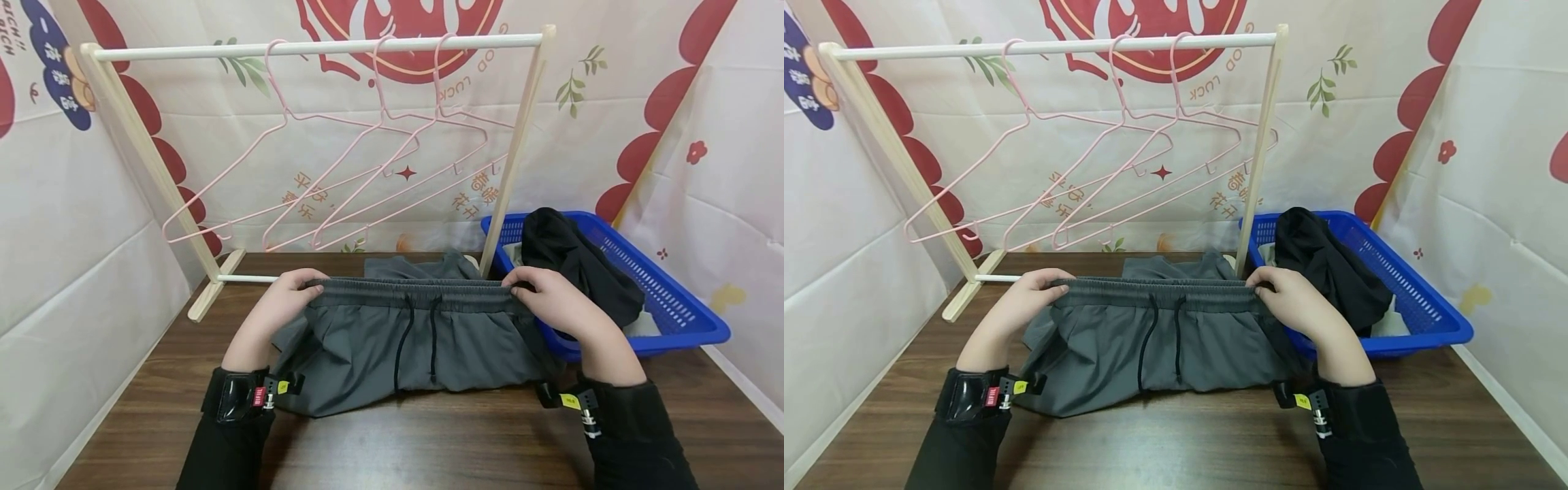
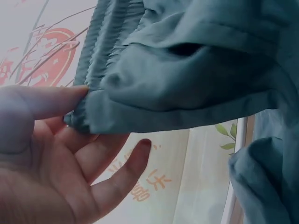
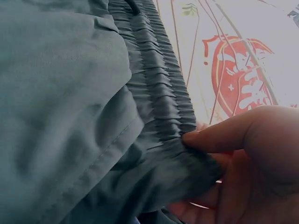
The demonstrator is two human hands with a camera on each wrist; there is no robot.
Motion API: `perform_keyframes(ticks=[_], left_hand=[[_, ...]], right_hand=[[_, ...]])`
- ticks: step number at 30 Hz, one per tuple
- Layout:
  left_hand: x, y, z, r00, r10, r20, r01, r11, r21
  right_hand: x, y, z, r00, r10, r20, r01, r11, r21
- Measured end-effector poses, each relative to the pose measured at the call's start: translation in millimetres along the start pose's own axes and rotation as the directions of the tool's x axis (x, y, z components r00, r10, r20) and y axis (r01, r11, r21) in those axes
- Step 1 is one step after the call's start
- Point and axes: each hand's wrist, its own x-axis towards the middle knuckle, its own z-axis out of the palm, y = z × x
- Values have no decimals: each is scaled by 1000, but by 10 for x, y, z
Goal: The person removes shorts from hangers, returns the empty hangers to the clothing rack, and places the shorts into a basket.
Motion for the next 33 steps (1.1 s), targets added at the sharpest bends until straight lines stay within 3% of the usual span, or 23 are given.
perform_keyframes(ticks=[4,9,18,23,33], left_hand=[[2,4,-8,999,-35,-27,32,994,-100],[-1,25,-5,994,-85,-68,71,980,-184],[-2,134,89,971,-152,-185,120,978,-172],[-2,217,184,968,-149,-202,105,971,-214],[53,430,355,958,-173,-229,101,949,-298]], right_hand=[[-8,-20,-8,1000,13,-17,-11,997,78],[-4,-84,33,993,116,-22,-108,965,237],[56,-222,195,979,187,-83,-136,896,422],[87,-288,286,978,191,-79,-126,857,500],[137,-347,312,974,206,-89,-143,875,462]])
